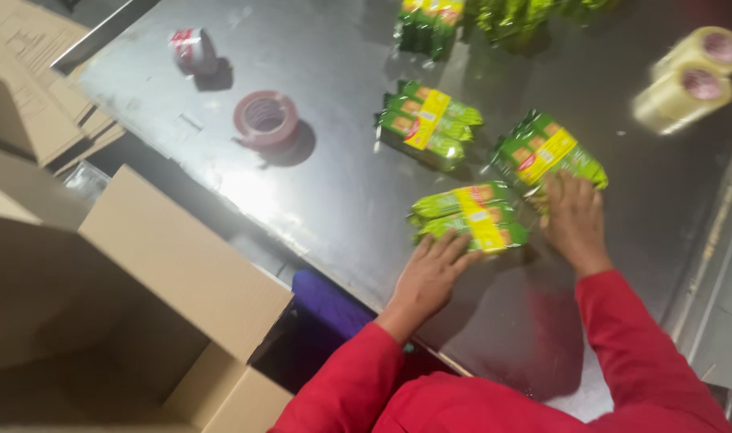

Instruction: The person organizes stacks of green and yellow food packages on a metal table, places them in a cardboard box, seals the box with red tape using a tape dispenser, and moves the box aside.

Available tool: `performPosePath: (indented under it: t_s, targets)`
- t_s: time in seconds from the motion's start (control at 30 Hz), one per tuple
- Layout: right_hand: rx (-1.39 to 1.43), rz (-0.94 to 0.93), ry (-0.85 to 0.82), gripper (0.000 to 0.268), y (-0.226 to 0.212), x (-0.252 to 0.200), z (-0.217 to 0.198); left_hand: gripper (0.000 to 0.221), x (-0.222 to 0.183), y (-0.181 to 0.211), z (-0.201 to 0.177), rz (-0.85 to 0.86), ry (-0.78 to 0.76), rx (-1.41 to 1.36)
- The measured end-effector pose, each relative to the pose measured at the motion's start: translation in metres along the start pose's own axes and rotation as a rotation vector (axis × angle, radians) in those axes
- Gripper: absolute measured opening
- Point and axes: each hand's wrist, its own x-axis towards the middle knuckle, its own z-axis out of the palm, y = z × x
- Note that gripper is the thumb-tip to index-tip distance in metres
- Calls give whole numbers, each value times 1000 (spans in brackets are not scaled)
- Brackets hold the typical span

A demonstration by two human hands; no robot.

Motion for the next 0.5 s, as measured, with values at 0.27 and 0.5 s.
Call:
performPosePath:
  t_s: [0.27,0.5]
  targets:
    - [90,267,-150,76,-24,-27,-72,65,-8,-31,-51,-289,141,-60]
    - [584,462,-525,68,-37,-34,-13,86,-24,-53,-65,-812,-271,-398]
